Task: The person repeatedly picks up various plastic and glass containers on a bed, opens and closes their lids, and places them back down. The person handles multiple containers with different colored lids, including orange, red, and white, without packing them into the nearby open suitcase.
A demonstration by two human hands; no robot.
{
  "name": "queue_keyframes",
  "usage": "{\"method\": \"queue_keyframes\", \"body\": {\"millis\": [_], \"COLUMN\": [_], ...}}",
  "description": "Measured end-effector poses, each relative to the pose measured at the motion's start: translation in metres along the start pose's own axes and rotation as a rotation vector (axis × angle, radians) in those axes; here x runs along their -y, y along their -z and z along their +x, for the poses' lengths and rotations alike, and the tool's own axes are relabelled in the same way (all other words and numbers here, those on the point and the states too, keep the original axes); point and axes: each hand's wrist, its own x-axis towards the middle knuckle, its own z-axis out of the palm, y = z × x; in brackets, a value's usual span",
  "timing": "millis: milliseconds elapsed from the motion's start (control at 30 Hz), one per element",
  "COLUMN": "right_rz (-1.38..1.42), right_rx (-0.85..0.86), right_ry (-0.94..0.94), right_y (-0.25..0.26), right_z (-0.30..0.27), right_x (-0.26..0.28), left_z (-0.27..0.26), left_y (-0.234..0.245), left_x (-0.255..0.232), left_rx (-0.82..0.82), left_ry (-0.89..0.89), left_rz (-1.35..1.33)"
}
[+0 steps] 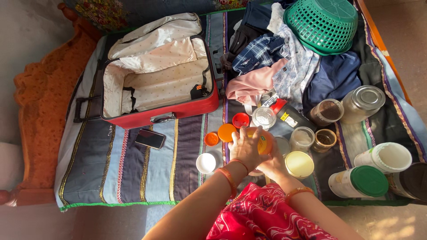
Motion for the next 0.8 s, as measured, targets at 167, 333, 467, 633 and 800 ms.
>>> {"method": "queue_keyframes", "body": {"millis": [167, 333, 467, 633, 800], "right_rz": [0.688, 0.704, 0.586, 1.62, 1.938], "right_rx": [-0.05, -0.03, -0.108, -0.178, -0.275], "right_ry": [-0.429, -0.438, -0.262, -0.455, -0.393], "right_y": [0.007, 0.029, 0.06, 0.125, 0.177], "right_z": [-0.004, 0.001, 0.024, 0.051, 0.076], "right_x": [0.008, 0.024, 0.019, 0.021, 0.045], "left_z": [0.002, 0.003, 0.001, 0.001, -0.006], "left_y": [0.007, 0.023, 0.063, 0.142, 0.201], "left_x": [-0.007, -0.007, -0.017, -0.032, -0.06], "left_rx": [0.033, 0.003, -0.135, -0.299, -0.309], "left_ry": [0.033, -0.005, -0.029, -0.15, -0.316], "left_rz": [-0.007, -0.032, -0.142, -0.371, -0.473]}}
